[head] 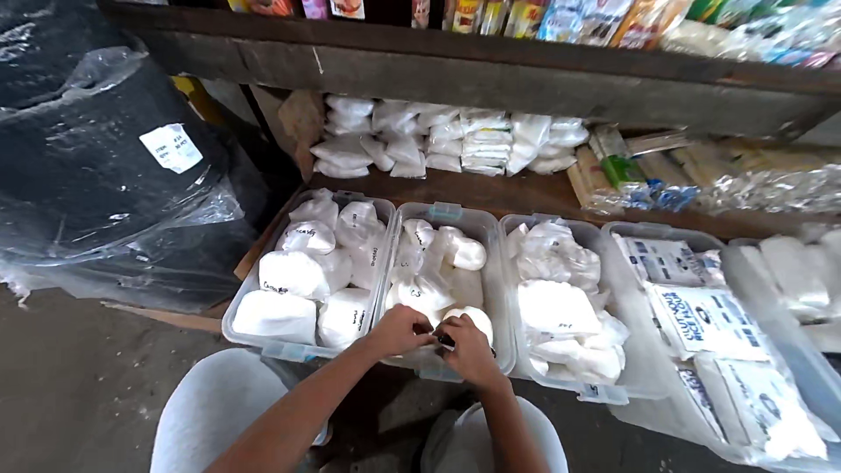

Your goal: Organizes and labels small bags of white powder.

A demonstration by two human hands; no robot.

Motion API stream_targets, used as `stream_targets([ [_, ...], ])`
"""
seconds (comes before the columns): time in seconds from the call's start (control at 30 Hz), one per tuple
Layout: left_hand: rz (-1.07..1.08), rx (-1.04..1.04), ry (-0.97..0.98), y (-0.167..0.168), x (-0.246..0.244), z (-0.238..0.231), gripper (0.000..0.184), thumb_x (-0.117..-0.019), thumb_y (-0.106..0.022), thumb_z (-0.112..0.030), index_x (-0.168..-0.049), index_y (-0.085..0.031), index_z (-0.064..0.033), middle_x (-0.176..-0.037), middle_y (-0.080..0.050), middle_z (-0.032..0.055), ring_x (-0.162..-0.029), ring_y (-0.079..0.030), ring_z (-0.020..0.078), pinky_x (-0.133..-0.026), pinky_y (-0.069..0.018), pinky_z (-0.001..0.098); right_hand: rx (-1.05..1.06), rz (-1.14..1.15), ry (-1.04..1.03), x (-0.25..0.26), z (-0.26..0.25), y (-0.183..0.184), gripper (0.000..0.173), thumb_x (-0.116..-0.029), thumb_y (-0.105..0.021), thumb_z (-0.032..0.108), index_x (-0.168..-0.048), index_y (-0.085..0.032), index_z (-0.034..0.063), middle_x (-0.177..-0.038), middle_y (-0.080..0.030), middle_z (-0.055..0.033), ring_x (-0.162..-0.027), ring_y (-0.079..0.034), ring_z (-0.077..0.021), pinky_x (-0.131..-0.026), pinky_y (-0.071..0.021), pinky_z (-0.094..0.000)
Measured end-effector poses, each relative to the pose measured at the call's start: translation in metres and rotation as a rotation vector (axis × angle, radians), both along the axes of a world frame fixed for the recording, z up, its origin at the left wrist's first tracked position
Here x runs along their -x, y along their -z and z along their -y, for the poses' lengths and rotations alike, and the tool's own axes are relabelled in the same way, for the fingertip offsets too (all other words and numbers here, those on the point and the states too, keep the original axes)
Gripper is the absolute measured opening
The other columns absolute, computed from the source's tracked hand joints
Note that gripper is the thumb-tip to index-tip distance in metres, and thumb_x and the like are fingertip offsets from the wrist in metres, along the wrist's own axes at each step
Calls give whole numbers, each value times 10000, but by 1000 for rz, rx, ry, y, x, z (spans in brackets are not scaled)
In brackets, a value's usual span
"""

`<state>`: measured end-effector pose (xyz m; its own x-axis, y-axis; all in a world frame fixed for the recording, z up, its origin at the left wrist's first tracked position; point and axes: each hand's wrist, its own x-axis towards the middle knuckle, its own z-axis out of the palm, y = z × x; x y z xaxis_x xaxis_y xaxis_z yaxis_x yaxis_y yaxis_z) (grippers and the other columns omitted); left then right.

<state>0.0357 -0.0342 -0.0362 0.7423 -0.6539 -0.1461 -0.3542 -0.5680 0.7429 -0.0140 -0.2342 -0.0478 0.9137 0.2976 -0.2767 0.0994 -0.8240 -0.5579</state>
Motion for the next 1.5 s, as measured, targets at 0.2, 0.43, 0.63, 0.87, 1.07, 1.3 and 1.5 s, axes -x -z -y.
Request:
stream_targets([
  [0.2,-97,-300,-288,17,-81,27,685,-997,-664,-306,-1574,-386,-64,-1545,-389,332,-1386,-444,516,-1125,-397,635,30,-67,12,-7,-10,7,427,-827,-833,256,-1208,-703,113,-1266,-661,-157,-1280,-543,-402,-941,-517,-599],
  [0.43,-222,-602,-60,16,-80,33,601,-909,-762,-409,-1253,-620,63,-1270,-623,302,-1231,-591,459,-1005,-474,645,-6,45,13,-2,-8,3,286,-830,-783,154,-1082,-694,51,-1024,-715,-147,-1091,-647,-383,-834,-546,-567],
  [0.63,-150,-154,-74,-60,-135,17,360,-922,-759,-126,-1191,-666,94,-1185,-653,294,-1137,-621,399,-1029,-465,554,-118,499,322,-12,37,-40,235,-735,-804,40,-952,-715,25,-862,-695,-164,-825,-684,-409,-650,-560,-588],
  [0.87,-11,91,-185,-110,-277,51,426,-995,-655,-85,-1389,-531,23,-1363,-580,262,-1247,-583,371,-1056,-465,566,53,657,452,-183,102,-86,291,-830,-779,58,-1103,-698,0,-1050,-698,-264,-1083,-617,-538,-809,-504,-711],
  [1.07,158,-17,-179,-104,-347,98,424,-1033,-609,-123,-1409,-497,37,-1443,-524,285,-1356,-510,417,-1134,-394,574,60,639,461,-289,115,-60,369,-835,-823,126,-1173,-706,31,-1186,-689,-244,-1183,-605,-499,-884,-517,-681],
  [1.3,132,-75,-167,-76,-367,108,373,-1050,-577,-112,-1366,-512,76,-1350,-565,334,-1290,-549,469,-1090,-412,622,71,493,399,-314,118,-37,358,-814,-825,61,-1153,-711,61,-1200,-666,-239,-1191,-599,-465,-861,-522,-658],
  [1.5,173,-81,-338,-59,-362,95,937,-905,-794,-211,-1642,-217,-264,-1661,-148,300,-1467,-236,588,-1079,-345,752,-63,473,377,-308,138,-56,346,-853,-760,10,-1195,-720,52,-1407,-592,-207,-1350,-519,-405,-1064,-461,-614],
])
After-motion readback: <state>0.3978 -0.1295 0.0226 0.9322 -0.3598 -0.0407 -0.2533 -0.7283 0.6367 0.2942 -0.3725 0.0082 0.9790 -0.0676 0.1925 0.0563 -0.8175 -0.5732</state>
